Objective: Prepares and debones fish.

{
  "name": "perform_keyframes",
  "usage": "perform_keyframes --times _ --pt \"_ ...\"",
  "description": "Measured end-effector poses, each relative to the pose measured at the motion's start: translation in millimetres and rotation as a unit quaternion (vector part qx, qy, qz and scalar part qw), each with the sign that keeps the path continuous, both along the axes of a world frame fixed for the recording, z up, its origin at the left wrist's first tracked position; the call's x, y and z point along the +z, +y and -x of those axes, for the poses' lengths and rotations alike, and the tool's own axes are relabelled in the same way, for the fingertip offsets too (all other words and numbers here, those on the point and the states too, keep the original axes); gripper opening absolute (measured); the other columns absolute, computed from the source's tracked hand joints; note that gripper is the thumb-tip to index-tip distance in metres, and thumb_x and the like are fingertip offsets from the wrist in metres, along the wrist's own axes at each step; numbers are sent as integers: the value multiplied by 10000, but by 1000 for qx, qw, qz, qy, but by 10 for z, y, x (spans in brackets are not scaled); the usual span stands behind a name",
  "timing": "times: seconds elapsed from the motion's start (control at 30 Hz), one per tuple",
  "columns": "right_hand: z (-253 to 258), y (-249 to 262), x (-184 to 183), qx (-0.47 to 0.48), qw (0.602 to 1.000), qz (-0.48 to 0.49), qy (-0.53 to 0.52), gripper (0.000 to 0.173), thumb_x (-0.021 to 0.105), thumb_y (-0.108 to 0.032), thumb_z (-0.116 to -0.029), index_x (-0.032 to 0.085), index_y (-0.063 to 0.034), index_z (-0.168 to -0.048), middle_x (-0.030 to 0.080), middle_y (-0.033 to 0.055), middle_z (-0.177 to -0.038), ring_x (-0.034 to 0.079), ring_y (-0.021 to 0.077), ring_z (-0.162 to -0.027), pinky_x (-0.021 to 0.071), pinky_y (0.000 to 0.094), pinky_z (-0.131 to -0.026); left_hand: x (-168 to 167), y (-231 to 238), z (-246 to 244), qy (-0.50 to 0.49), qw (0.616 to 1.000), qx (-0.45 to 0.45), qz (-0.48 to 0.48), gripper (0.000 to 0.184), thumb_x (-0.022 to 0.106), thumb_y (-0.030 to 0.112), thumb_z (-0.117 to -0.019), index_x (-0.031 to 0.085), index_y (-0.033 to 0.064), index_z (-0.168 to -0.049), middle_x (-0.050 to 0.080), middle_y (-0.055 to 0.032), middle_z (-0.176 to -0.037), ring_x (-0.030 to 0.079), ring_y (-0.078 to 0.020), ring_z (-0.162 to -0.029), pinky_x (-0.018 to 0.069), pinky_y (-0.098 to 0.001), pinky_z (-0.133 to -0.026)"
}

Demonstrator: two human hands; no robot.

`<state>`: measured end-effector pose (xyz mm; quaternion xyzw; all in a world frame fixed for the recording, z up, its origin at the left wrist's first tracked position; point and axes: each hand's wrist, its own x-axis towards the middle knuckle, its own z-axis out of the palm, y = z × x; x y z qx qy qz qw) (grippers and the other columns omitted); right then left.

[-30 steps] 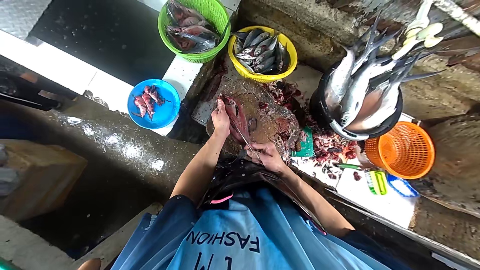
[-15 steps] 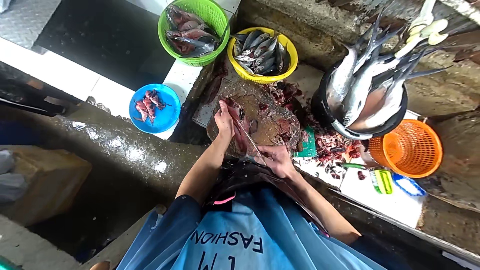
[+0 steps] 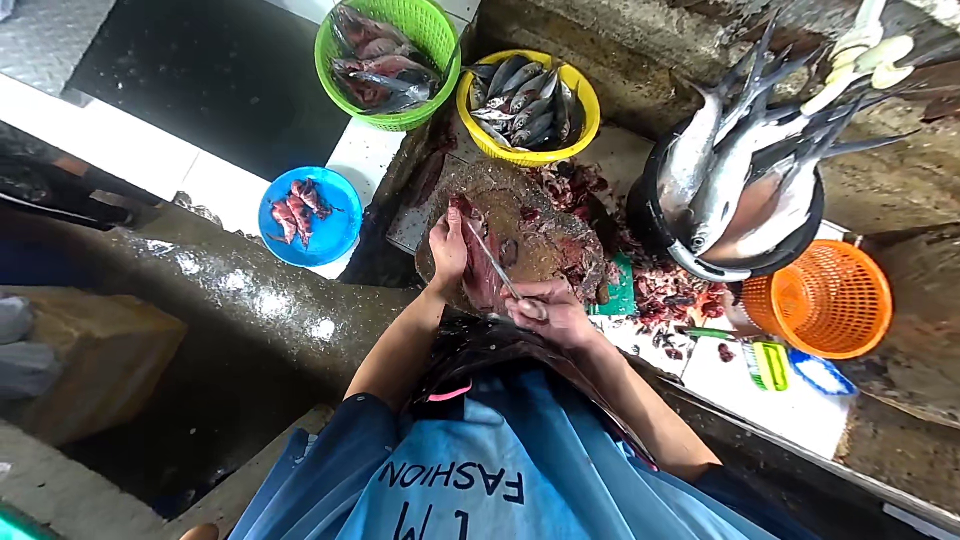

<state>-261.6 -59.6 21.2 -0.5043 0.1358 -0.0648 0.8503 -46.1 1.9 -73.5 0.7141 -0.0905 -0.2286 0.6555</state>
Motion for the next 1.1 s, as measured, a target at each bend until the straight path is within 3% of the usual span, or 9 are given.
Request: perform_keyframes --times 0.1,0.17,0.3,0.5,0.67,0.8,0.97,1.03,1.1 --pt "-8 -64 355 -50 983 162 -69 343 707 -308 -969 728 -48 -1193 699 33 -862 615 80 -686 548 262 -625 -101 56 -5 55 998 28 -16 602 336 509 -1104 707 36 -1066 708 -114 -880 700 -204 -831 599 -449 -812" --pt "-8 -128 371 -55 948 313 -1 345 698 -312 -939 731 -50 -1161 704 19 -844 645 96 -696 582 302 -634 -20 56 29 105 993 57 -4 672 298 564 -1094 696 27 -1025 693 -122 -848 691 -212 -790 603 -442 -767" --pt "-4 -81 -4 22 910 375 173 273 714 -352 -889 772 -100 -975 666 -34 -713 579 59 -606 516 323 -598 131 11 43 154 985 81 9 704 282 589 -1086 684 19 -988 679 -120 -829 679 -209 -771 593 -439 -755" --pt "-53 40 -341 -8 931 318 178 264 724 -319 -921 771 -77 -1016 691 -29 -734 584 32 -600 513 263 -587 247 -32 120 212 972 87 52 689 295 604 -1076 673 30 -1026 677 -120 -850 680 -212 -789 595 -435 -747" --pt "-165 74 -431 -20 919 347 184 268 759 -335 -902 760 -118 -1059 714 -14 -785 650 89 -662 574 338 -653 194 -24 193 120 989 42 69 619 319 525 -1101 662 27 -972 662 -99 -812 674 -194 -768 595 -408 -742" --pt "-203 230 -81 -67 987 44 138 144 628 -50 -966 744 22 -1012 695 55 -763 562 74 -574 492 236 -540 -8 82 138 -55 998 -13 35 529 351 429 -1113 686 25 -1046 695 -68 -819 694 -146 -767 609 -379 -758" --pt "-227 256 252 -115 966 -157 170 202 585 -105 -996 738 23 -959 704 94 -797 612 104 -602 544 249 -576 -52 75 182 -153 987 -8 -37 539 357 463 -1076 682 37 -1024 690 -57 -783 692 -140 -742 592 -392 -727" --pt "-179 246 402 -100 980 -127 114 201 603 -140 -977 736 10 -994 698 93 -811 609 102 -619 543 253 -597 -55 69 188 -148 986 0 -71 506 366 420 -1089 683 25 -1067 692 -82 -807 696 -167 -771 586 -415 -761" --pt "-132 165 609 -121 992 36 -10 235 678 -235 -969 771 -43 -1065 705 53 -803 597 79 -611 521 248 -569 -115 79 146 -106 990 14 -95 498 371 401 -1103 692 20 -1100 705 -115 -864 704 -203 -840 578 -451 -831"
